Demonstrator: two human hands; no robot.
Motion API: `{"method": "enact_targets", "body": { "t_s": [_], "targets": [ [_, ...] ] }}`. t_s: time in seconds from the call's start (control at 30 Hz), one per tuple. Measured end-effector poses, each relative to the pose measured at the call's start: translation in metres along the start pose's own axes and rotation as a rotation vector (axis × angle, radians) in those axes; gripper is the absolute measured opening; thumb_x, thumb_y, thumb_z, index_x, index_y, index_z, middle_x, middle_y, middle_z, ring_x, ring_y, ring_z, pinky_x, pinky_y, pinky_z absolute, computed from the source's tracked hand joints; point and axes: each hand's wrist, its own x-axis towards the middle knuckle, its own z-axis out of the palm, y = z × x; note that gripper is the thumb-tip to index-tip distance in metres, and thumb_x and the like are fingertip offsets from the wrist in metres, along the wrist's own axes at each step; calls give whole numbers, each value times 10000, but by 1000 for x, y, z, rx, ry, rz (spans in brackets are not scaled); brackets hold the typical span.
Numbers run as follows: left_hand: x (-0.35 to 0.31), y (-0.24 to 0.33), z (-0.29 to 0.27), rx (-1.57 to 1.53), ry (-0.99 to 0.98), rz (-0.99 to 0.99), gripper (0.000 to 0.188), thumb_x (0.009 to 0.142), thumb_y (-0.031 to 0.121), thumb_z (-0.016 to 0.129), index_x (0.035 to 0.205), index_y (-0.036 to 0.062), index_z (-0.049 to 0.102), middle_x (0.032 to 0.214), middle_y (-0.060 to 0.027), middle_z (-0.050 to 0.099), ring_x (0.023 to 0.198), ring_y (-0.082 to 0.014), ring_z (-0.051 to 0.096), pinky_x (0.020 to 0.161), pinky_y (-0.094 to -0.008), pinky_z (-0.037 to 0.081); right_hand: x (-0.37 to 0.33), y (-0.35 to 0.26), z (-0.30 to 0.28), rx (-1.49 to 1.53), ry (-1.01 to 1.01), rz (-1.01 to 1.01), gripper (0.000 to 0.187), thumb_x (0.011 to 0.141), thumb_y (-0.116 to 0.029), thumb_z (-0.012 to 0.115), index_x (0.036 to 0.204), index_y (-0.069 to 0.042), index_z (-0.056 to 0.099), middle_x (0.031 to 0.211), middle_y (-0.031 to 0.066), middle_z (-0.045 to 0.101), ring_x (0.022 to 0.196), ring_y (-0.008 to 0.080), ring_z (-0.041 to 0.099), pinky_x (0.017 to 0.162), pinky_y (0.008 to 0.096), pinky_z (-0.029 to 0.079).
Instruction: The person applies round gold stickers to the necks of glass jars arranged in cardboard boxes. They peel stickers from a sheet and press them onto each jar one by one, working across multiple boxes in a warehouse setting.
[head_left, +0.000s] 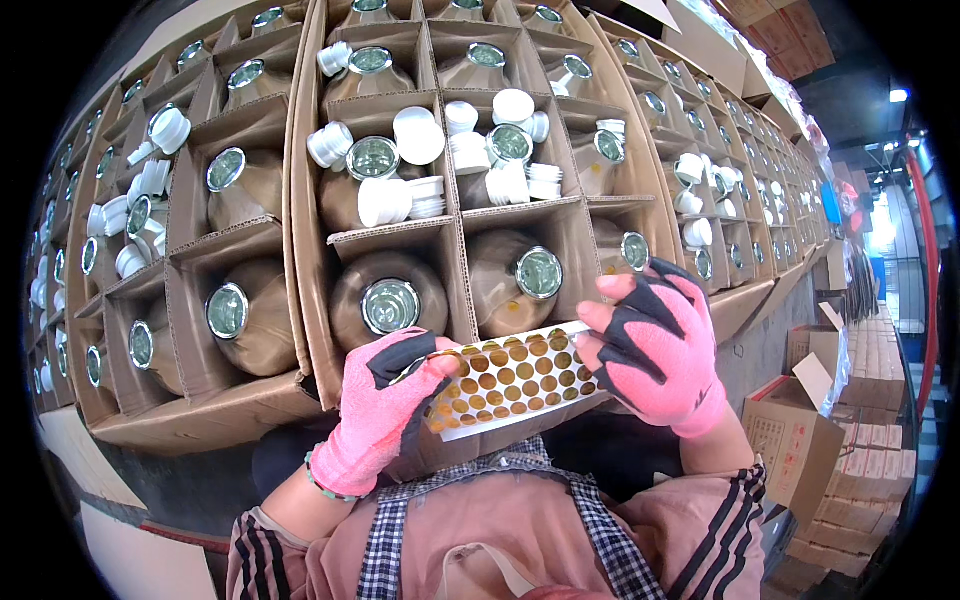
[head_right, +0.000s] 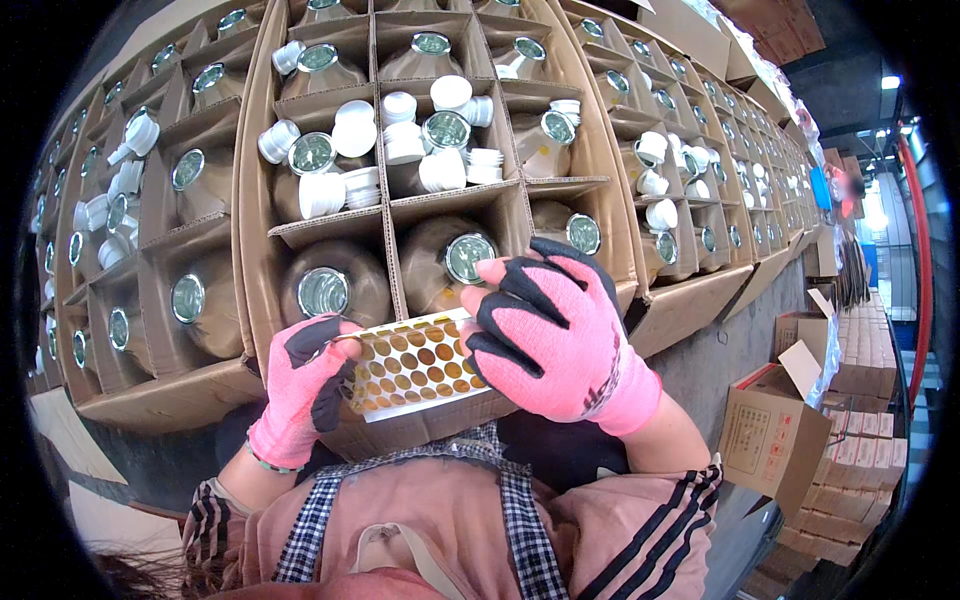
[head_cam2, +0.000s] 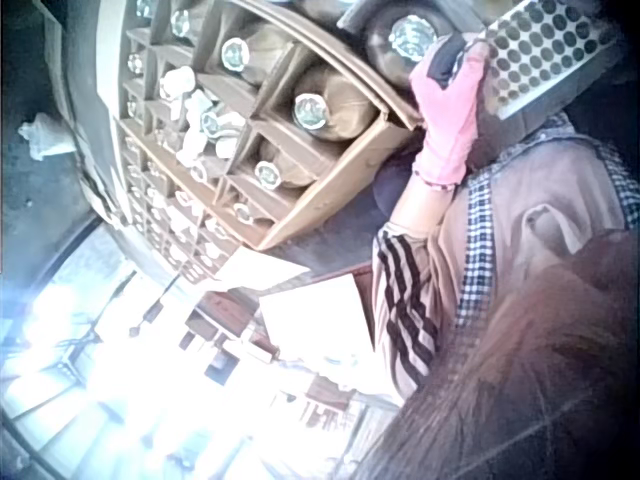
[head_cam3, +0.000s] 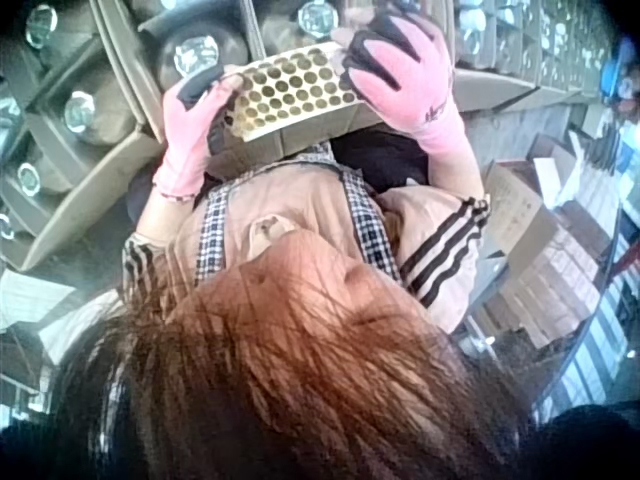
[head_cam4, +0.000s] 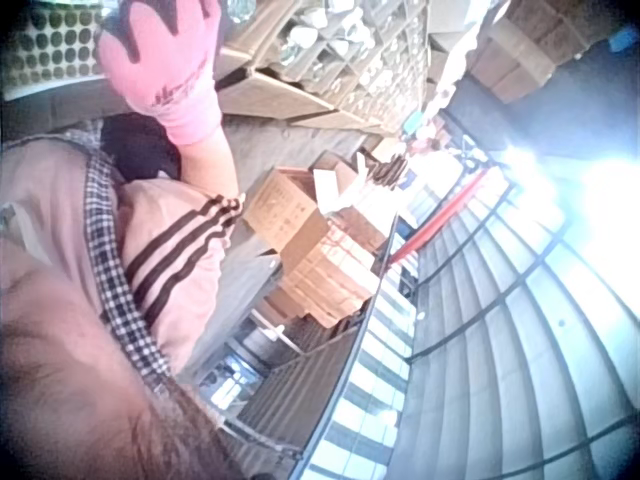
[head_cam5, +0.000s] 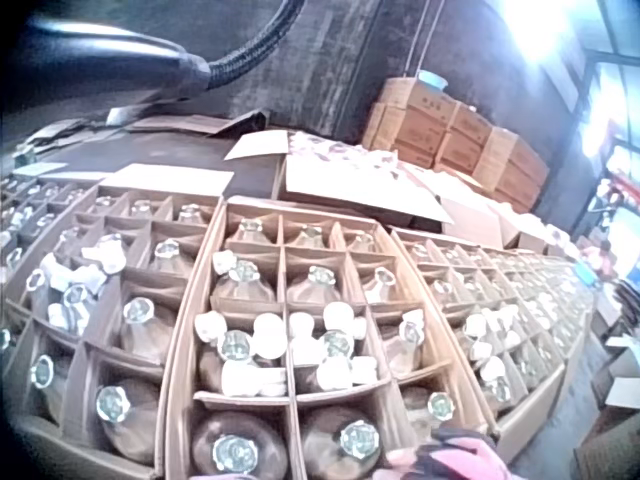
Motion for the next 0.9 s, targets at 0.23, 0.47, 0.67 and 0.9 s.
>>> {"method": "enact_targets", "body": {
  "t_s": [0.23,0.47,0.67,0.9],
  "targets": [
    [1,-1,-5,29,1,-33,153,754,110,634,833,-20,617,711,20,548,669,-36,473,598,-181,385,1,21,-2,448,227,155,137,586,28,583,701,-27,530,950,122,600,956,317,532,873,413,373],
    [-3,2,-1,245,-64,141,136,759,100,618,828,-17,616,668,-5,508,605,-67,462,556,-212,380,40,85,56,501,84,420,100,727,-12,568,819,-15,530,970,157,567,1015,271,500,870,348,379],
    [-14,2,-1,269,17,195,133,730,109,630,797,-7,624,633,-35,489,602,-114,464,565,-250,388,67,104,98,240,-313,180,225,754,-85,563,976,-58,534,1078,189,502,1053,349,443,889,405,357],
    [-34,16,-23,526,47,351,107,693,68,637,775,-1,630,670,-80,552,603,-151,533,563,-256,425,54,122,64,-17,-297,255,233,753,-92,522,978,-29,507,995,197,529,1007,364,459,875,422,363]
  ]
}}
